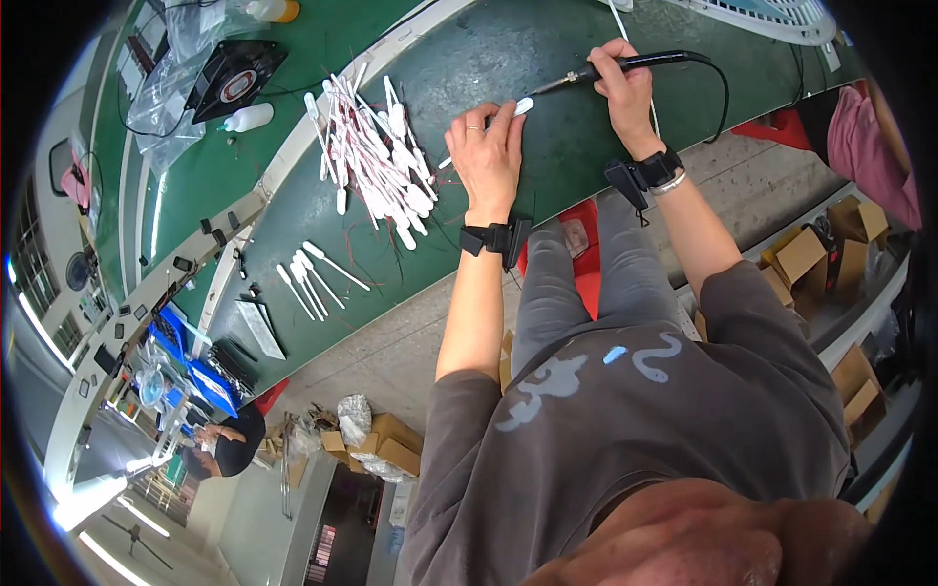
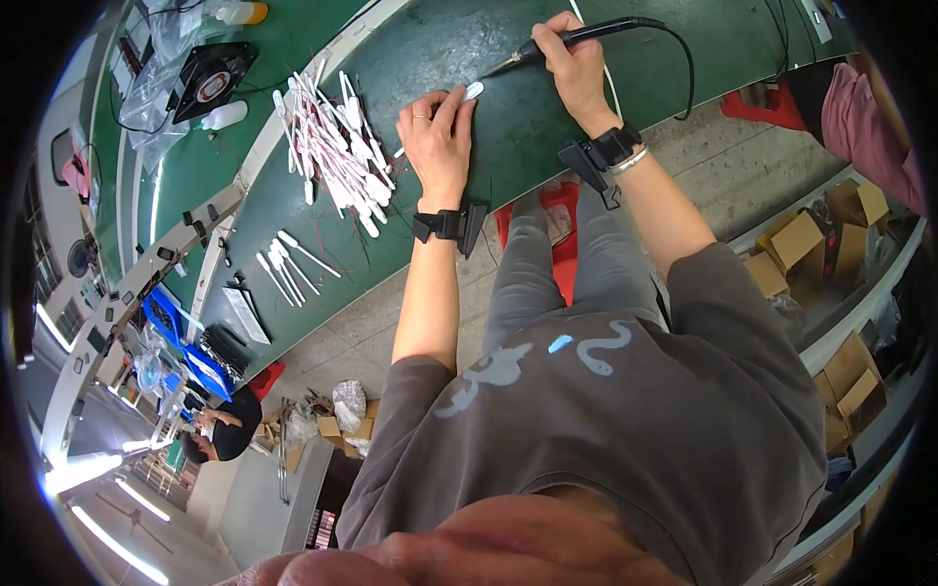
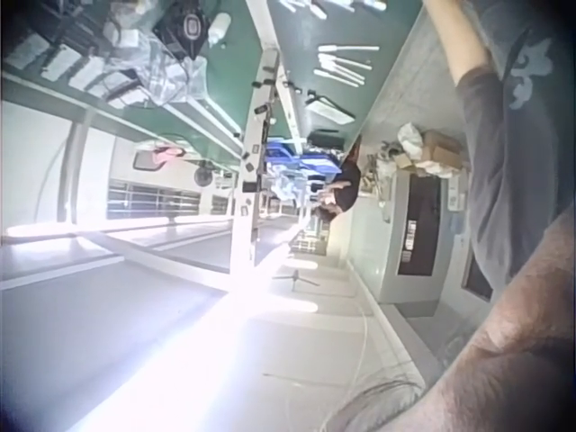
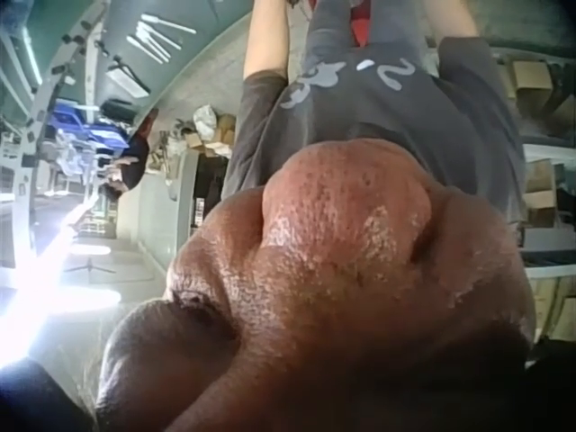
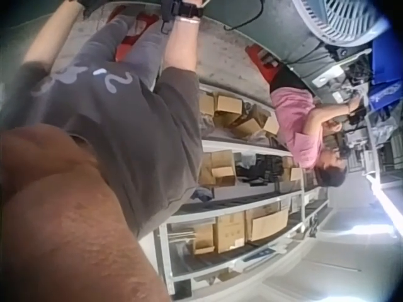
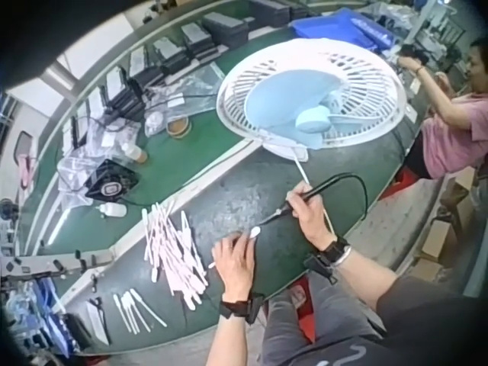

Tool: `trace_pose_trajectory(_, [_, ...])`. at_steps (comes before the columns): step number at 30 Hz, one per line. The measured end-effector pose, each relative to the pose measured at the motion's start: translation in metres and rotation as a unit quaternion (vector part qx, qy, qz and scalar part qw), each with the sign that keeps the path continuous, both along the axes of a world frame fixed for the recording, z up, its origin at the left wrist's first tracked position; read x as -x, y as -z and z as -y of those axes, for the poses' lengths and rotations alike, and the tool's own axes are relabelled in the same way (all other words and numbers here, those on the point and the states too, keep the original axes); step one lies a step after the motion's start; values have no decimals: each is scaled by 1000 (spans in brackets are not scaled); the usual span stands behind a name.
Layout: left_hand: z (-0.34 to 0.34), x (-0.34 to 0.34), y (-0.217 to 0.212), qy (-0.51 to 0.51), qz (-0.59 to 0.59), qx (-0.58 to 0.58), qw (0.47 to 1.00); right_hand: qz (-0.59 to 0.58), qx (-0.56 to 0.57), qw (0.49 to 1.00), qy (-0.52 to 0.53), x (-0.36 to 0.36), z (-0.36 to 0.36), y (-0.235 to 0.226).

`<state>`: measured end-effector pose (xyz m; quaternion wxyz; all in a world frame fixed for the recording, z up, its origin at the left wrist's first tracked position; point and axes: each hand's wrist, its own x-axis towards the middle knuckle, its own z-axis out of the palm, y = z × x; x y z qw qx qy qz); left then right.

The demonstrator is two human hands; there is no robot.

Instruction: Soldering wires to small electronic components on a factory assembly line.

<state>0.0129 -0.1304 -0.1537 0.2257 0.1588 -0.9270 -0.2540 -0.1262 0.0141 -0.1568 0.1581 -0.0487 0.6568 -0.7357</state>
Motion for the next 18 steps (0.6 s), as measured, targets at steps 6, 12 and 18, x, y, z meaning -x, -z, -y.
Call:
trace_pose_trajectory(6, [-1, 0, 4, -22, -5, -55, 998, -98, -87, 989, 75, -3, 4, 8])
trace_pose_trajectory(12, [1, 0, 4, -20, -7, -61, 998, -79, -98, 988, 88, -5, 5, 3])
trace_pose_trajectory(18, [1, -1, 5, -21, -5, -60, 998, -91, -117, 986, 82, -3, 4, 7])
